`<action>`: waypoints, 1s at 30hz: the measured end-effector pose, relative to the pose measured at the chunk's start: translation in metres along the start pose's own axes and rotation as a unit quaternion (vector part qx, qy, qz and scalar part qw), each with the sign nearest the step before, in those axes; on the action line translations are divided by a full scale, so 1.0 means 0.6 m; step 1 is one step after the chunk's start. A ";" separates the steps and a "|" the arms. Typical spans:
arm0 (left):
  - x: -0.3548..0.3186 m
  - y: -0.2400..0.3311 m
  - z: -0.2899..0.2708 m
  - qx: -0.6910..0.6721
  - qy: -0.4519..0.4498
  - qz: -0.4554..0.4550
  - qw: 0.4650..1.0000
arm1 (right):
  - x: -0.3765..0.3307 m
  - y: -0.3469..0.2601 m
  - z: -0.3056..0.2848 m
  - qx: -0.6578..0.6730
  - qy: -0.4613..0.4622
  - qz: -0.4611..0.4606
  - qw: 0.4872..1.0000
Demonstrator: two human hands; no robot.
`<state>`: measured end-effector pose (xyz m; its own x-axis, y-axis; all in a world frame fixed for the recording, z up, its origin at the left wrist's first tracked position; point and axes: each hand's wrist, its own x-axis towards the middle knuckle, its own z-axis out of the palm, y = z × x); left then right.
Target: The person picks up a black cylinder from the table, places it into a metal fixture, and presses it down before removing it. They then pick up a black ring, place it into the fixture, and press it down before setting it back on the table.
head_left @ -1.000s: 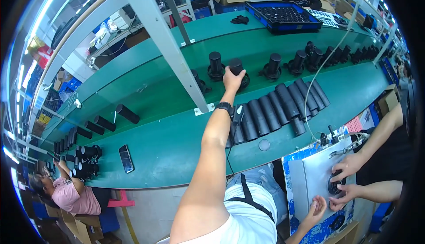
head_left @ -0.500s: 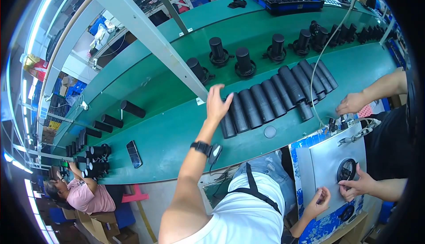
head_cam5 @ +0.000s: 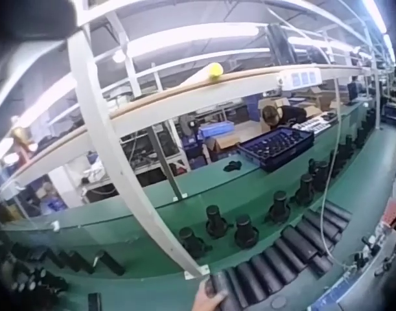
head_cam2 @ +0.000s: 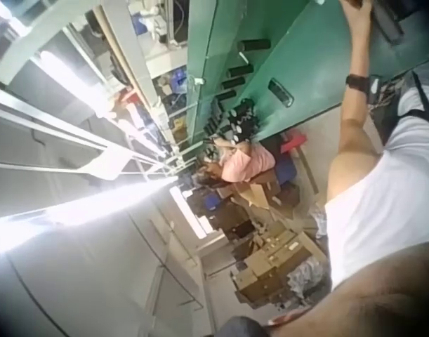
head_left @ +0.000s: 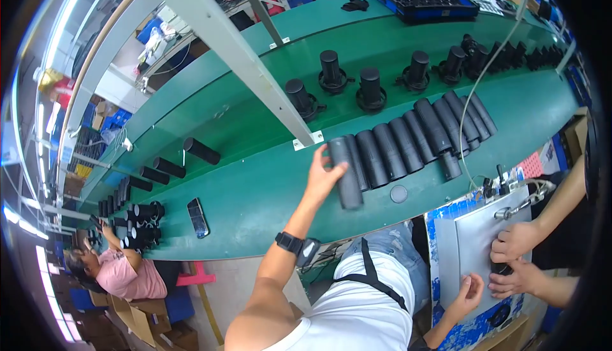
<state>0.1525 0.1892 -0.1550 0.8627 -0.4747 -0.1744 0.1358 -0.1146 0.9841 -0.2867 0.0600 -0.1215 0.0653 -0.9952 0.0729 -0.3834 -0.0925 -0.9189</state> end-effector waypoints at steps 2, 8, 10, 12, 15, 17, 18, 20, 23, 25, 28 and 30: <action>-0.040 0.062 0.061 -0.106 -0.172 -0.011 0.979 | -0.004 -0.036 0.006 0.085 -0.082 -0.009 0.993; -0.161 0.101 0.274 -0.265 -0.502 0.031 0.822 | -0.011 -0.108 0.096 0.192 -0.254 -0.057 0.946; -0.179 0.120 0.317 -0.254 -0.535 -0.021 0.805 | -0.014 -0.138 0.080 0.260 -0.159 0.067 0.950; -0.185 0.138 0.329 -0.114 -0.558 -0.021 0.822 | -0.019 -0.118 0.040 0.266 -0.140 0.116 0.947; -0.196 0.099 0.323 -0.120 -0.563 0.000 0.818 | -0.056 -0.089 -0.035 0.508 -0.149 0.154 0.834; -0.202 0.093 0.316 -0.131 -0.584 -0.003 0.801 | -0.096 -0.074 -0.071 0.706 -0.079 -0.010 0.704; -0.204 0.091 0.316 -0.136 -0.585 -0.004 0.799 | -0.115 -0.083 -0.075 0.784 0.015 -0.084 0.615; -0.206 0.102 0.328 -0.068 -0.579 0.015 0.812 | -0.135 -0.091 -0.102 0.831 0.156 -0.022 0.534; -0.197 0.093 0.332 -0.066 -0.616 -0.016 0.785 | -0.187 -0.042 -0.072 0.639 0.035 0.125 0.758; -0.202 0.111 0.336 -0.081 -0.634 0.004 0.769 | -0.163 -0.084 -0.072 0.372 -0.057 0.149 0.914; -0.200 0.125 0.367 -0.073 -0.724 0.053 0.684 | -0.106 -0.142 -0.049 0.095 -0.027 0.082 0.992; -0.213 0.140 0.390 0.046 -0.676 0.172 0.715 | -0.087 -0.144 -0.052 0.118 -0.006 0.098 0.988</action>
<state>-0.0602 0.0359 -0.0584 -0.4316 -0.8908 0.1423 -0.0571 0.1844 0.9812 -0.2859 0.1189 -0.0336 0.0223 -0.9926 -0.1190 -0.1651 0.1138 -0.9797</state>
